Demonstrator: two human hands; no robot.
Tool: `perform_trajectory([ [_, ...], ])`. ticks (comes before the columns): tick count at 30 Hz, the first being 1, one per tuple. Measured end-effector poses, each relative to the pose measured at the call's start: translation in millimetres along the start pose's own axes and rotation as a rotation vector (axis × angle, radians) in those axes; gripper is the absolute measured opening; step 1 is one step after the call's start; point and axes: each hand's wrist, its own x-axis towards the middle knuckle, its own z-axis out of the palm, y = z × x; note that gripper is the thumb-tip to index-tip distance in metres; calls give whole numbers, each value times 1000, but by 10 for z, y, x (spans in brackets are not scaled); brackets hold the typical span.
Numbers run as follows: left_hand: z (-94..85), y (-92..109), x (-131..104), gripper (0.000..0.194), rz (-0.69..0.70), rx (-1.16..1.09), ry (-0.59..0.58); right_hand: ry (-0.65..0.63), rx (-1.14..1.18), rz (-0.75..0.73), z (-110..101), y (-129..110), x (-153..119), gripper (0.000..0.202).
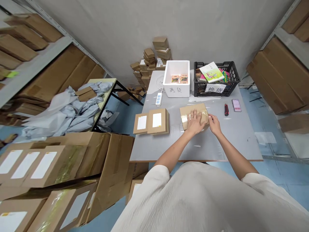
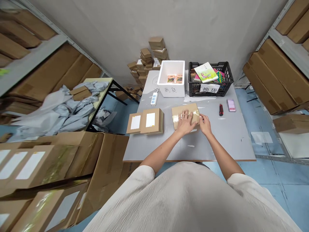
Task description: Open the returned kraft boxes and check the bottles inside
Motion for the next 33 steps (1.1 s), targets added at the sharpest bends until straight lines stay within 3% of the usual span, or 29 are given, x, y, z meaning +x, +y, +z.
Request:
perform_trajectory([
  [7,-181,-272,-185,87,-68,18,47,-60,56,-75,145,-278,-30,66],
  [11,-343,-398,-283,92,-160,-21,123,-183,65,-145,299,-578,-60,74],
  [16,-428,-556,-390,77,-98,-106,216,-386,118,-208,532,-787,-52,78],
  [20,-449,-762,-513,69,-129,-101,224,-361,113,-94,639,-455,52,69],
  [23,-474,-900,-602,66,-157,-110,240,-238,-23,150,656,-14,141,58],
  [27,-494,-963,-643,64,-157,-124,238,-279,-61,434,734,402,180,54],
  [30,-483,-954,-608,65,-156,-149,251,-258,47,452,788,525,201,53],
  [33,-424,-943,-545,67,-190,-226,256,-149,38,454,690,596,295,57],
])
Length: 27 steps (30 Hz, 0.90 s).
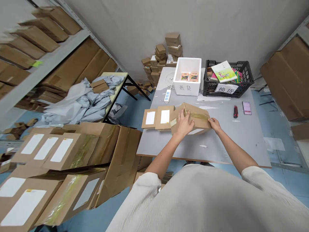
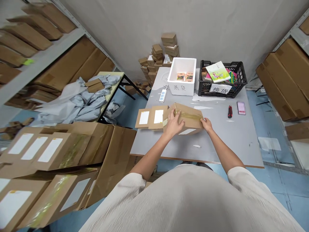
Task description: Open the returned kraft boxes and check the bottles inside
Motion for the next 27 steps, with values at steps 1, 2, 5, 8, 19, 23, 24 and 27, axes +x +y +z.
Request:
perform_trajectory([
  [1,42,-3,13,68,-13,-32,-10,43,-17,0,-82,1,43,59],
  [2,92,-8,24,69,-23,-66,-24,85,-40,-7,-179,3,88,61],
  [5,285,-40,48,73,-46,-164,-77,187,-120,-76,-486,22,199,67],
  [8,482,-104,73,76,-93,-240,-110,226,-173,-156,-676,65,221,67],
  [19,752,-580,5,91,-250,-225,-172,90,-286,-301,-533,142,-306,68],
  [23,796,-642,-102,100,-219,-197,-208,91,-276,-297,-566,187,-469,67],
  [24,799,-649,-102,100,-215,-198,-218,87,-267,-292,-581,196,-485,67],
  [27,784,-652,-38,100,-205,-205,-244,75,-249,-289,-624,196,-473,67],
])
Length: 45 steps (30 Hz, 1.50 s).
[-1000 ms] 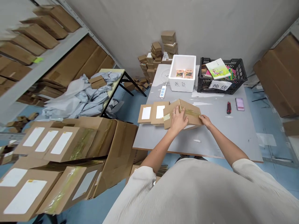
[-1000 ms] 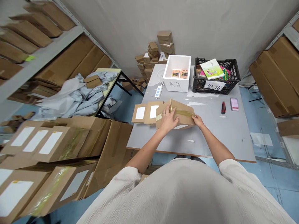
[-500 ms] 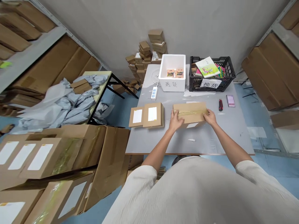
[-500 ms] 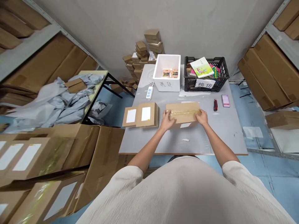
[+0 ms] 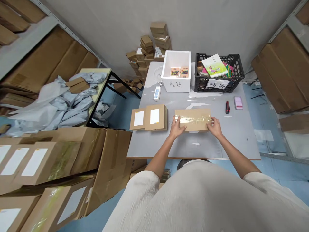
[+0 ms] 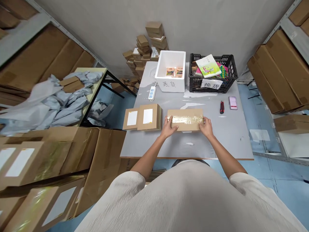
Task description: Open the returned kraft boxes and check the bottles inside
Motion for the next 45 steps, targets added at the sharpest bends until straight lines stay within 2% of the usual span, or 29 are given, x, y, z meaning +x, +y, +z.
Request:
perform_trajectory([
  [6,-48,210,98,89,3,146,51,-23,18,-12,-44,-7,93,67],
  [10,14,420,110,72,170,216,52,-42,72,-26,-117,66,73,58],
  [14,121,585,124,63,250,244,-17,73,61,35,-353,296,184,44],
  [17,234,695,135,59,287,269,-49,135,6,115,-631,536,434,41],
  [20,368,815,153,58,317,284,-42,145,-77,203,-909,775,788,41],
  [23,496,918,162,56,322,325,-8,81,-209,296,-1111,982,1175,39],
  [26,604,970,139,52,330,367,45,-21,-336,369,-1201,1154,1555,40],
  [30,733,991,80,49,347,388,89,-112,-438,408,-1146,1337,2011,41],
  [35,861,1041,66,47,373,384,96,-136,-483,415,-939,1519,2400,44],
  [40,901,1086,97,46,377,392,96,-115,-519,419,-760,1645,2554,49],
  [45,862,1080,105,48,390,390,101,-98,-507,439,-689,1621,2495,52],
])
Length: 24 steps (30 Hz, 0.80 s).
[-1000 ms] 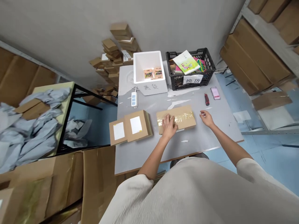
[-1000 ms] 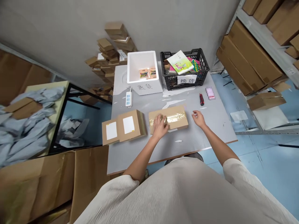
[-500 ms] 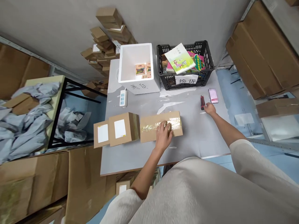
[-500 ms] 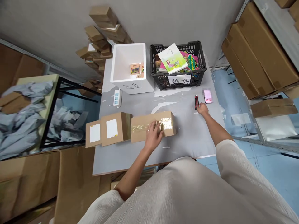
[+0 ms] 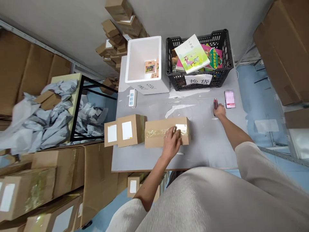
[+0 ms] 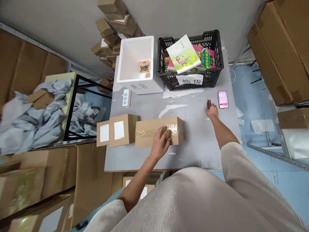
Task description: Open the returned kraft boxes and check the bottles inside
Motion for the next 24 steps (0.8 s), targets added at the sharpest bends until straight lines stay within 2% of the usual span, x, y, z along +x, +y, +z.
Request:
perform_trajectory([
  [3,-43,-25,-3,48,19,-10,12,-4,68,36,-61,-44,-173,52],
  [6,-96,-58,-23,49,28,-18,15,-20,233,53,-178,-114,-466,39],
  [9,-153,-124,-75,49,38,-24,13,-52,464,-11,-298,-185,-891,21],
  [11,-192,-198,-125,48,43,-24,13,-77,615,-76,-357,-223,-1239,18],
  [15,-278,-404,-238,47,46,-32,12,-141,852,-125,-399,-299,-2016,24],
  [19,-367,-621,-354,45,46,-47,14,-291,1093,-117,-346,-434,-2752,47],
  [21,-407,-723,-416,45,40,-57,14,-345,1123,-174,-301,-536,-3037,52],
  [24,-464,-876,-517,46,24,-77,22,-422,1129,-251,-240,-721,-3326,48],
])
